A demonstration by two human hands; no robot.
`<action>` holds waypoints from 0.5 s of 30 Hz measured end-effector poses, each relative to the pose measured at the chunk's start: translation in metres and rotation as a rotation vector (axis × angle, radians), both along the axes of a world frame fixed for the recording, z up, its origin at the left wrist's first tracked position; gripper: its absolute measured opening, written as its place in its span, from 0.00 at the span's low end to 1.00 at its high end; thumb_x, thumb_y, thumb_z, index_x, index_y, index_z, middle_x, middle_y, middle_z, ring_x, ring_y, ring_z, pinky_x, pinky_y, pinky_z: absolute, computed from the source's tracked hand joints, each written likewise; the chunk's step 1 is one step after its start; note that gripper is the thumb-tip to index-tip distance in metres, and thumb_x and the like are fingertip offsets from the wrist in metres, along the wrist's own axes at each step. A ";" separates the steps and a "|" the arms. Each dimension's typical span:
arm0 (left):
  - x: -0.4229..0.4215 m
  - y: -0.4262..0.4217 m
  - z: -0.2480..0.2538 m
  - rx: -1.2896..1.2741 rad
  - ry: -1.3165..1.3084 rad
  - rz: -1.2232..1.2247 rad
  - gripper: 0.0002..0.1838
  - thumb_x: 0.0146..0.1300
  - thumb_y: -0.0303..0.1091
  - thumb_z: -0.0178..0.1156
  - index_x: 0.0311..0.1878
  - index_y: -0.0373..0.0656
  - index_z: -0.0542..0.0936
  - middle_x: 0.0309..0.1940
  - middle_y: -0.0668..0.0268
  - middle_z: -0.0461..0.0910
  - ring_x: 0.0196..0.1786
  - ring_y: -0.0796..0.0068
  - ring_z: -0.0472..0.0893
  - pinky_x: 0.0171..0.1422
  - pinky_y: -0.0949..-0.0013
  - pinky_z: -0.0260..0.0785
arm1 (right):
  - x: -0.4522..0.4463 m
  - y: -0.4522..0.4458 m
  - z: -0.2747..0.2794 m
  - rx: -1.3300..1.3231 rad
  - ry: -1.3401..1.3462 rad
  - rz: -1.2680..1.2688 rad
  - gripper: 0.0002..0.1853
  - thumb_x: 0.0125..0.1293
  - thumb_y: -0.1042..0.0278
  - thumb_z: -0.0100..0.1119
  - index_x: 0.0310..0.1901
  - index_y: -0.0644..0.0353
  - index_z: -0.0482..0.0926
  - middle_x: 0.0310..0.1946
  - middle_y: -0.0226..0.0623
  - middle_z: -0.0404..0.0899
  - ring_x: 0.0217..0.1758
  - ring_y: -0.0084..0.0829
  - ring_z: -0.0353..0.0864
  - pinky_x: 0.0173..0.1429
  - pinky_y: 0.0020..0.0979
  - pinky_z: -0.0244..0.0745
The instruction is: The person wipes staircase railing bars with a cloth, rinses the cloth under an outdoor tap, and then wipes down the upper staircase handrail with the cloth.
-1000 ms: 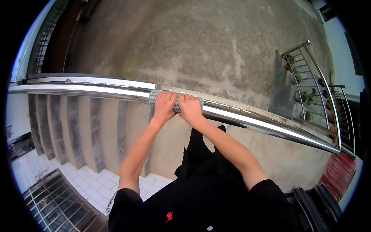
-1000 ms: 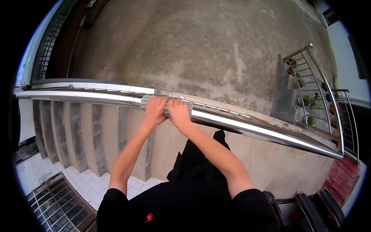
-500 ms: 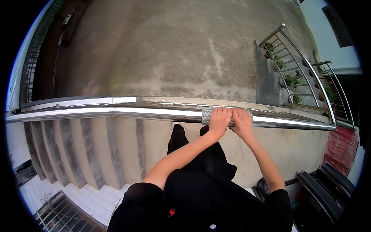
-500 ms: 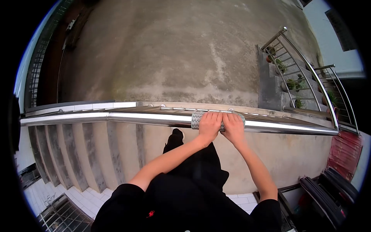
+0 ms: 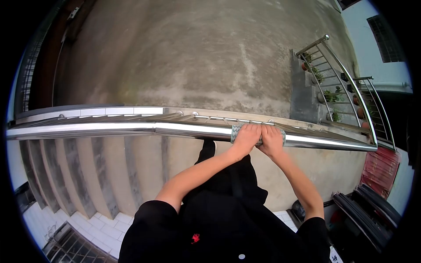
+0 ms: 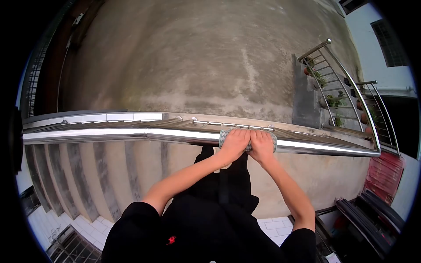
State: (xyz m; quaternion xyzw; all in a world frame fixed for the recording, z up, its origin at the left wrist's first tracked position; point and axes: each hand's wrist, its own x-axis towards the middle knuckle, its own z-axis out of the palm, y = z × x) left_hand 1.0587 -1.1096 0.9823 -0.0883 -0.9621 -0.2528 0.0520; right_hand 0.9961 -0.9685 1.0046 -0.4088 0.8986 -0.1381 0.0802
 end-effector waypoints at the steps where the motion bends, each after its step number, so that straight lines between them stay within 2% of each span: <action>1: 0.013 -0.029 0.001 0.001 0.020 0.012 0.26 0.40 0.26 0.62 0.48 0.36 0.73 0.42 0.59 0.76 0.48 0.60 0.75 0.56 0.61 0.66 | 0.010 -0.029 -0.001 -0.018 0.016 0.032 0.32 0.33 0.64 0.74 0.45 0.60 0.73 0.37 0.39 0.77 0.42 0.42 0.77 0.49 0.40 0.70; 3: 0.040 -0.086 0.008 -0.059 -0.057 0.045 0.29 0.38 0.25 0.63 0.50 0.35 0.72 0.44 0.57 0.76 0.50 0.58 0.75 0.59 0.60 0.66 | 0.033 -0.088 -0.003 0.001 0.021 0.059 0.31 0.33 0.64 0.74 0.43 0.60 0.73 0.36 0.39 0.76 0.41 0.41 0.78 0.48 0.39 0.71; 7: 0.086 -0.183 0.010 -0.200 0.003 0.156 0.29 0.39 0.24 0.62 0.51 0.35 0.72 0.44 0.56 0.75 0.51 0.57 0.74 0.60 0.60 0.65 | 0.070 -0.193 -0.014 -0.024 -0.038 0.141 0.21 0.42 0.69 0.68 0.39 0.61 0.72 0.34 0.40 0.77 0.41 0.39 0.79 0.46 0.38 0.72; 9: 0.105 -0.226 0.020 -0.285 -0.083 0.182 0.28 0.41 0.24 0.61 0.51 0.35 0.72 0.44 0.57 0.75 0.52 0.58 0.74 0.61 0.60 0.64 | 0.090 -0.242 -0.021 -0.064 -0.057 0.151 0.19 0.44 0.70 0.65 0.39 0.62 0.73 0.34 0.41 0.78 0.40 0.39 0.80 0.45 0.38 0.73; 11: 0.121 -0.259 0.026 -0.500 -0.067 0.199 0.28 0.41 0.24 0.61 0.51 0.35 0.72 0.44 0.57 0.75 0.51 0.58 0.74 0.61 0.60 0.64 | 0.108 -0.285 -0.022 -0.106 -0.034 0.151 0.18 0.44 0.71 0.65 0.40 0.62 0.74 0.35 0.42 0.79 0.40 0.39 0.80 0.44 0.37 0.73; 15: 0.126 -0.276 0.046 -0.594 -0.180 0.204 0.29 0.40 0.24 0.62 0.51 0.36 0.72 0.43 0.58 0.75 0.51 0.59 0.74 0.61 0.61 0.64 | 0.120 -0.313 -0.024 -0.126 -0.143 0.114 0.24 0.40 0.67 0.70 0.41 0.63 0.73 0.36 0.42 0.78 0.41 0.40 0.80 0.46 0.39 0.74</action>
